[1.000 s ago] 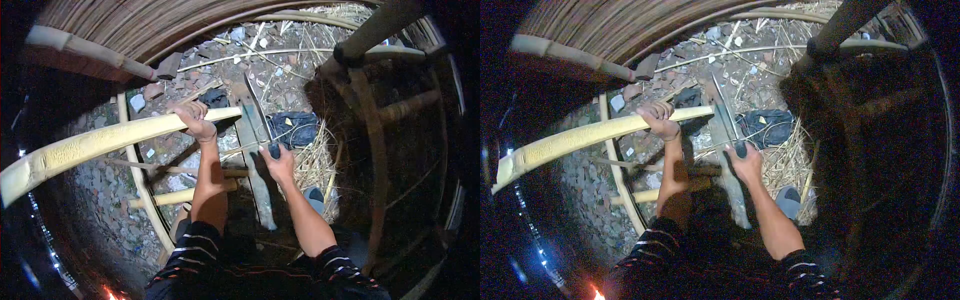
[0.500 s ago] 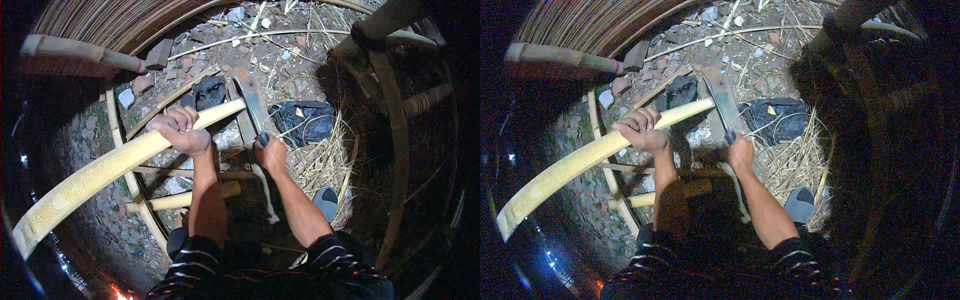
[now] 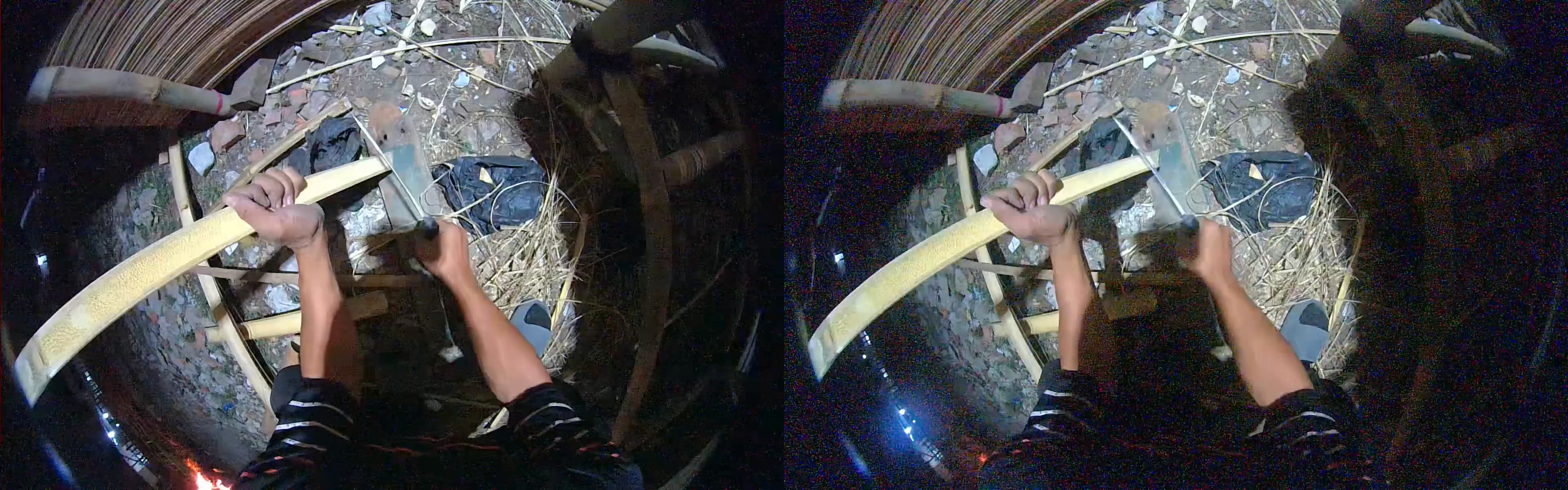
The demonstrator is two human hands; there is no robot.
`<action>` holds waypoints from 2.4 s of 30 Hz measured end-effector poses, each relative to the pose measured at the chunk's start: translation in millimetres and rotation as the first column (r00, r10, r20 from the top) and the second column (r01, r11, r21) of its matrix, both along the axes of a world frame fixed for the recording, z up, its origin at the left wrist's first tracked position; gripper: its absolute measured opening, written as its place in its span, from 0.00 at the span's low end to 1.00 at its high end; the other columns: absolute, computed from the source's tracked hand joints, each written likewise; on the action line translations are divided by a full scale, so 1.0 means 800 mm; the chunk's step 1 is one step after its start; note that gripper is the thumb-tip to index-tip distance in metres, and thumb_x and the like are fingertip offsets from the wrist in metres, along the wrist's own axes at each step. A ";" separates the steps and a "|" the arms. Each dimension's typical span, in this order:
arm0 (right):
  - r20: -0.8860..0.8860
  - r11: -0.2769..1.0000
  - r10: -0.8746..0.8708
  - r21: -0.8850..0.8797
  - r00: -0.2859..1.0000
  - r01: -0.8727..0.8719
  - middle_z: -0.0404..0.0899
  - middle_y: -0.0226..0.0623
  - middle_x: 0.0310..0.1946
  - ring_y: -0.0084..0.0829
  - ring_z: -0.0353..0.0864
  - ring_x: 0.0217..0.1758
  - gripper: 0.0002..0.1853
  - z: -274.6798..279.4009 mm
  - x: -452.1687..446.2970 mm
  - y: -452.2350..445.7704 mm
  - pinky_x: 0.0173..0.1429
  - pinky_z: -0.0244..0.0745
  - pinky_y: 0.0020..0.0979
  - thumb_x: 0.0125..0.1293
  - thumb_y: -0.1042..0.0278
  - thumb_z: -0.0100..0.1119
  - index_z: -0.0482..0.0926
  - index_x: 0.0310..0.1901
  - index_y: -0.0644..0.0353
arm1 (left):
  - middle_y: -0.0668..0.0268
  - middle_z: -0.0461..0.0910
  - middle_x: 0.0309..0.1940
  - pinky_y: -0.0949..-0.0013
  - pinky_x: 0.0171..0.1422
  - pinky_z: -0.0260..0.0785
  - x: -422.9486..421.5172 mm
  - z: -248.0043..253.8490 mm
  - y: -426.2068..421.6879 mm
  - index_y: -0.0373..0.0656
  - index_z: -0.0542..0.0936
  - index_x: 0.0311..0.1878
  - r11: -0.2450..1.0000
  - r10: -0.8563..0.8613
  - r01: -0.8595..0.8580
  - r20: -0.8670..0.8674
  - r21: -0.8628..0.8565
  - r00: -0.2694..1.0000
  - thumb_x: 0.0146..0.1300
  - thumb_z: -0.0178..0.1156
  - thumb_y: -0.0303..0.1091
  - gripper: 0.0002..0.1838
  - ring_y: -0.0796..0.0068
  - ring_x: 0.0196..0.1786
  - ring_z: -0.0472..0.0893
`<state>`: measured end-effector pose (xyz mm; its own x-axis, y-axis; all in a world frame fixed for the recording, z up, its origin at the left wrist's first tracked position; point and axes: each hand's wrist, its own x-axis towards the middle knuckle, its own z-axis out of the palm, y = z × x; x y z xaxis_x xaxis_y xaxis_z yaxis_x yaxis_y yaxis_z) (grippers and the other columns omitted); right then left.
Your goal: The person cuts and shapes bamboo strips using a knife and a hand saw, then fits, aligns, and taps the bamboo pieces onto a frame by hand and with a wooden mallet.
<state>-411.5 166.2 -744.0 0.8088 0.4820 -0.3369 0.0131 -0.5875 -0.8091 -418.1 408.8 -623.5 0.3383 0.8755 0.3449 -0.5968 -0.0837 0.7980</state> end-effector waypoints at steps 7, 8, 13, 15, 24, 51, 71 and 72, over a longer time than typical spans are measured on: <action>0.278 0.992 -0.069 0.119 0.958 0.038 0.88 0.52 0.38 0.54 0.88 0.44 0.31 0.007 0.003 -0.018 0.51 0.82 0.44 0.37 0.68 0.80 0.86 0.49 0.61 | 0.74 0.50 0.17 0.75 0.22 0.50 0.005 0.012 -0.019 0.52 0.53 0.29 0.998 -0.002 -0.001 0.052 0.058 0.999 0.86 0.36 0.54 0.26 0.81 0.18 0.50; -0.017 0.989 0.014 0.144 1.000 -0.012 0.87 0.39 0.31 0.35 0.84 0.31 0.26 0.003 0.016 -0.016 0.39 0.78 0.34 0.39 0.69 0.76 0.86 0.46 0.65 | 0.74 0.50 0.17 0.75 0.22 0.49 0.001 0.013 -0.025 0.52 0.53 0.29 0.999 -0.019 0.016 0.062 0.046 0.998 0.86 0.35 0.54 0.26 0.81 0.18 0.50; -0.045 0.978 0.002 0.208 0.999 0.008 0.87 0.40 0.31 0.26 0.83 0.32 0.23 -0.032 0.015 -0.034 0.40 0.78 0.32 0.44 0.71 0.73 0.85 0.46 0.66 | 0.74 0.49 0.16 0.74 0.21 0.47 -0.001 0.000 -0.023 0.53 0.54 0.28 0.997 0.004 -0.006 0.028 0.079 1.000 0.85 0.36 0.55 0.27 0.80 0.17 0.50; 0.022 0.918 -0.116 0.383 0.993 0.099 0.86 0.39 0.30 0.26 0.83 0.31 0.19 -0.052 0.009 -0.034 0.41 0.78 0.33 0.48 0.71 0.72 0.85 0.45 0.67 | 0.75 0.49 0.16 0.74 0.21 0.46 -0.005 -0.006 -0.013 0.54 0.52 0.26 0.999 0.032 -0.033 0.036 0.031 0.999 0.85 0.37 0.57 0.28 0.80 0.17 0.50; 0.140 0.988 -0.117 0.116 0.983 0.101 0.88 0.48 0.33 0.44 0.90 0.39 0.25 -0.124 -0.009 -0.027 0.46 0.82 0.43 0.59 0.46 0.73 0.86 0.49 0.59 | 0.74 0.47 0.16 0.71 0.35 0.69 -0.023 -0.021 -0.003 0.54 0.51 0.24 0.995 0.089 -0.090 -0.006 -0.033 0.996 0.84 0.36 0.58 0.29 0.79 0.16 0.50; 0.230 0.998 0.045 0.034 0.972 -0.054 0.85 0.55 0.34 0.53 0.86 0.40 0.09 -0.005 0.039 -0.047 0.45 0.77 0.48 0.55 0.70 0.67 0.83 0.36 0.65 | 0.74 0.47 0.16 0.64 0.39 0.72 -0.025 -0.021 -0.015 0.54 0.49 0.25 0.997 0.073 -0.073 0.027 0.000 0.997 0.83 0.37 0.54 0.27 0.79 0.16 0.48; 0.009 0.999 0.007 0.049 1.000 -0.008 0.88 0.48 0.38 0.37 0.89 0.43 0.32 -0.079 0.016 -0.082 0.51 0.83 0.39 0.51 0.50 0.77 0.81 0.49 0.68 | 0.71 0.46 0.15 0.68 0.23 0.50 -0.025 -0.030 0.000 0.55 0.46 0.27 0.896 0.412 -0.436 -0.204 -0.086 0.888 0.79 0.35 0.65 0.30 0.73 0.18 0.50; -0.139 0.978 -0.106 0.166 0.985 0.129 0.87 0.49 0.38 0.41 0.89 0.44 0.30 -0.089 -0.003 -0.085 0.52 0.83 0.41 0.52 0.52 0.77 0.82 0.50 0.66 | 0.71 0.46 0.15 0.68 0.23 0.49 -0.024 -0.027 -0.003 0.55 0.46 0.27 0.912 0.380 -0.402 -0.202 -0.080 0.903 0.79 0.34 0.65 0.29 0.73 0.18 0.50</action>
